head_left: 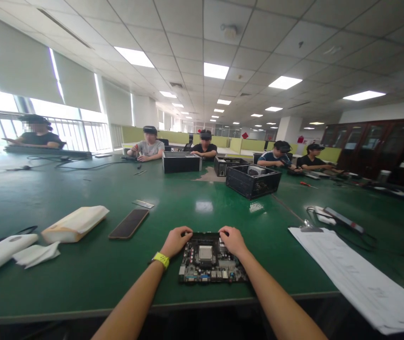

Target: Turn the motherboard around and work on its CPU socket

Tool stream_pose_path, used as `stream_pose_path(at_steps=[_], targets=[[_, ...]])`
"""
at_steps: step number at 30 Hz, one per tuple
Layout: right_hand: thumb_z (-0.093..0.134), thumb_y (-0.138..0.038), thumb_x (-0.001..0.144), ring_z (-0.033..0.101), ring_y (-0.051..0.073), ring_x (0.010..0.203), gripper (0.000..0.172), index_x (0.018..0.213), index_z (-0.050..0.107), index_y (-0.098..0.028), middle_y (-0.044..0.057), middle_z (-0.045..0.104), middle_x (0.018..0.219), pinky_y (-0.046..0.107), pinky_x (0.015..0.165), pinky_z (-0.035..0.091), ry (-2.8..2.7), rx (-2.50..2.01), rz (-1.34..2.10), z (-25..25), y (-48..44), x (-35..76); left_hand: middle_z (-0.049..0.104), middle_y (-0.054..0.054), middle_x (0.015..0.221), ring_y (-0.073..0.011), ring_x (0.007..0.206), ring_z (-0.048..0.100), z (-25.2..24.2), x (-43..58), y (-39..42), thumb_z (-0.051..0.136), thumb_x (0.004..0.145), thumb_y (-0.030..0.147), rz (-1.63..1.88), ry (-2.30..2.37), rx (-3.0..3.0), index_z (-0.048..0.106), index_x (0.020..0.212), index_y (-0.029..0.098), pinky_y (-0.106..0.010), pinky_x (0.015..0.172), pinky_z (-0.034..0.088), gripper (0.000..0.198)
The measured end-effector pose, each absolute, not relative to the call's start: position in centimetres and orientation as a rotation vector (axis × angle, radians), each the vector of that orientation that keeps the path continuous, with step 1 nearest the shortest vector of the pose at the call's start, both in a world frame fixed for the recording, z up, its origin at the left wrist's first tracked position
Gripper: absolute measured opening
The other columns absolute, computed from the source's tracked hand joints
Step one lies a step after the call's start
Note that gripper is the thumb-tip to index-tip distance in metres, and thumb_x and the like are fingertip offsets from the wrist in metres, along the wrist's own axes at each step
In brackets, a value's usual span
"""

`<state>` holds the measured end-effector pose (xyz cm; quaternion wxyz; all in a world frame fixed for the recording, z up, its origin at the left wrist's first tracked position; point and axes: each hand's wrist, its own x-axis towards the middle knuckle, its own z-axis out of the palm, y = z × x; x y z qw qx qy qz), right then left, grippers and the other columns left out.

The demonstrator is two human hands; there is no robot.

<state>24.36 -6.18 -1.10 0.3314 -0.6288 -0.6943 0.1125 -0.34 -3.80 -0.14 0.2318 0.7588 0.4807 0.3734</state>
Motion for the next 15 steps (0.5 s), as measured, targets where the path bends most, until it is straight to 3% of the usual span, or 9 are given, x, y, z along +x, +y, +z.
stream_pose_path(at_steps=[9, 15], targets=[[0.046, -0.02, 0.078, 0.06, 0.014, 0.082, 0.022, 0.088, 0.066, -0.022, 0.0, 0.069, 0.086, 0.023, 0.075, 0.04, -1.804, -1.691, 0.329, -1.46, -5.59, 24.57, 0.071, -0.003, 0.082, -0.0186, 0.081, 0.065, -0.86, -0.34, -3.16, 0.057, 0.069, 0.026, 1.051, 1.261, 1.961, 0.065, 0.079, 0.016, -0.028, 0.078, 0.047, 0.016], [0.049, -0.027, 0.081, 0.059, 0.014, 0.084, 0.019, 0.085, 0.067, -0.024, -0.002, 0.069, 0.086, 0.023, 0.078, 0.038, -1.837, -1.671, 0.324, -0.83, -6.18, 24.28, 0.072, -0.004, 0.083, -0.019, 0.081, 0.065, -0.04, -0.36, -3.24, 0.057, 0.069, 0.027, 1.014, 1.176, 1.93, 0.064, 0.077, 0.015, -0.028, 0.078, 0.049, 0.016]])
